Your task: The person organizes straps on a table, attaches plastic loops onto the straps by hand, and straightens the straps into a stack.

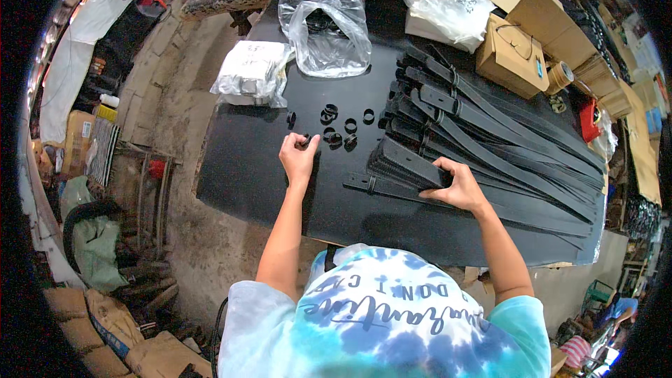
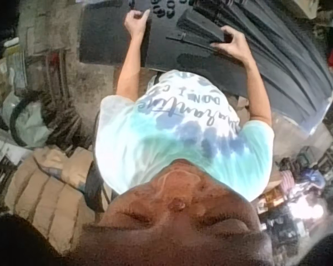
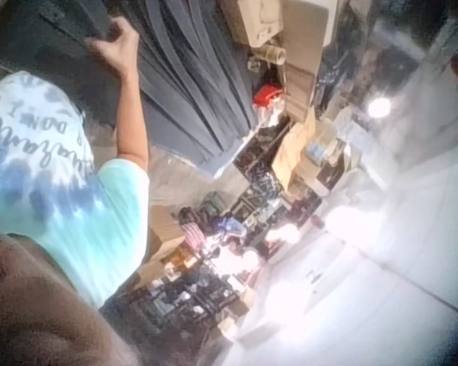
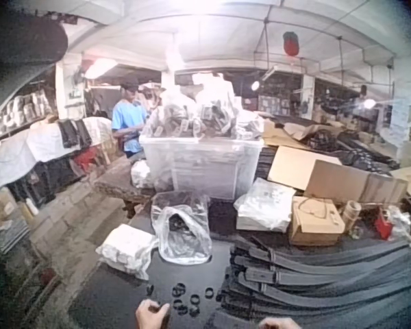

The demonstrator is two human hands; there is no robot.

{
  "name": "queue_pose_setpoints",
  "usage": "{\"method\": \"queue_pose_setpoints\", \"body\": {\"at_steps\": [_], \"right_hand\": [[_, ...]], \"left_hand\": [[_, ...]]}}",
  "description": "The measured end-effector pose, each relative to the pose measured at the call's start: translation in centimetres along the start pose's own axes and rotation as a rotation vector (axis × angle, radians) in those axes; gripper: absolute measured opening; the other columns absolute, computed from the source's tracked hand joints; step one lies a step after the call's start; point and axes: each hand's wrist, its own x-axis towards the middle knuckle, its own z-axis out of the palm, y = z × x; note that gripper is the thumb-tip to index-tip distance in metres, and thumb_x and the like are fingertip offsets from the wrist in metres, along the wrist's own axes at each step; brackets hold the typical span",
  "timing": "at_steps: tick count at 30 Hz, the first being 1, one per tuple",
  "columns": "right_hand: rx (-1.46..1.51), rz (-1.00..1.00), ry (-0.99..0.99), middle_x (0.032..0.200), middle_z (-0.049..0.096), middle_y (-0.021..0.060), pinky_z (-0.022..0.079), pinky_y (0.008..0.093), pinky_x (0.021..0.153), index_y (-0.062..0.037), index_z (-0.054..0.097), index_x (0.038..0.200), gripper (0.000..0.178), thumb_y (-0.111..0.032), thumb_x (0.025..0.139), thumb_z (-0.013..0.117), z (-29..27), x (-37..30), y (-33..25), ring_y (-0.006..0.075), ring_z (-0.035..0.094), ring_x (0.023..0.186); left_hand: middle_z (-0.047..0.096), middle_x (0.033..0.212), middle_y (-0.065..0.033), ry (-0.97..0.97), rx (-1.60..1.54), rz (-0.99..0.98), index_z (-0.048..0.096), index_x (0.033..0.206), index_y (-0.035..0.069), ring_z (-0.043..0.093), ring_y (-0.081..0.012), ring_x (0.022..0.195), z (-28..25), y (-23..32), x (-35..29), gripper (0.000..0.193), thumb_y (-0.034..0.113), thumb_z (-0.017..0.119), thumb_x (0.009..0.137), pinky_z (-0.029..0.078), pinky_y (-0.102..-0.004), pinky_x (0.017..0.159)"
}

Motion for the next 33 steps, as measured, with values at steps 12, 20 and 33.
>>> {"method": "queue_pose_setpoints", "body": {"at_steps": [12, 20, 33], "right_hand": [[-0.035, 0.014, 0.067, 0.076, 0.060, 0.0091, 0.046, 0.0288, 0.068, -0.0019, 0.054, 0.086, 0.042, -0.020, 0.060, 0.080, 0.6, 0.5, 0.2, 0.0148, 0.056, 0.071], [-0.034, -0.021, 0.170, 0.079, 0.061, 0.0108, 0.046, 0.0301, 0.069, -0.0015, 0.054, 0.086, 0.043, -0.018, 0.057, 0.081, 0.6, 0.2, 0.0, 0.0183, 0.059, 0.074], [-0.091, 0.011, 0.083, 0.073, 0.062, 0.0137, 0.047, 0.0324, 0.065, -0.0006, 0.055, 0.084, 0.043, -0.021, 0.057, 0.080, 0.2, 0.6, -0.2, 0.0212, 0.060, 0.067]], "left_hand": [[0.064, 0.103, -0.0102, -0.607, -1.371, -0.973, 0.061, 0.102, 0.002, 0.063, -0.0163, 0.091, -2.5, 7.7, -6.6, 0.028, 0.027, 0.056, 0.093, 0.055, -0.0264, 0.080], [0.064, 0.103, -0.0074, -0.585, -1.554, -1.107, 0.059, 0.113, 0.005, 0.061, -0.0173, 0.096, -2.2, 7.4, -7.2, 0.027, 0.021, 0.058, 0.092, 0.053, -0.0274, 0.085], [0.064, 0.105, -0.0059, -0.553, -1.296, -0.777, 0.057, 0.120, 0.003, 0.062, -0.0117, 0.092, -2.3, 9.1, -7.2, 0.032, 0.004, 0.060, 0.088, 0.051, -0.0258, 0.086]]}}
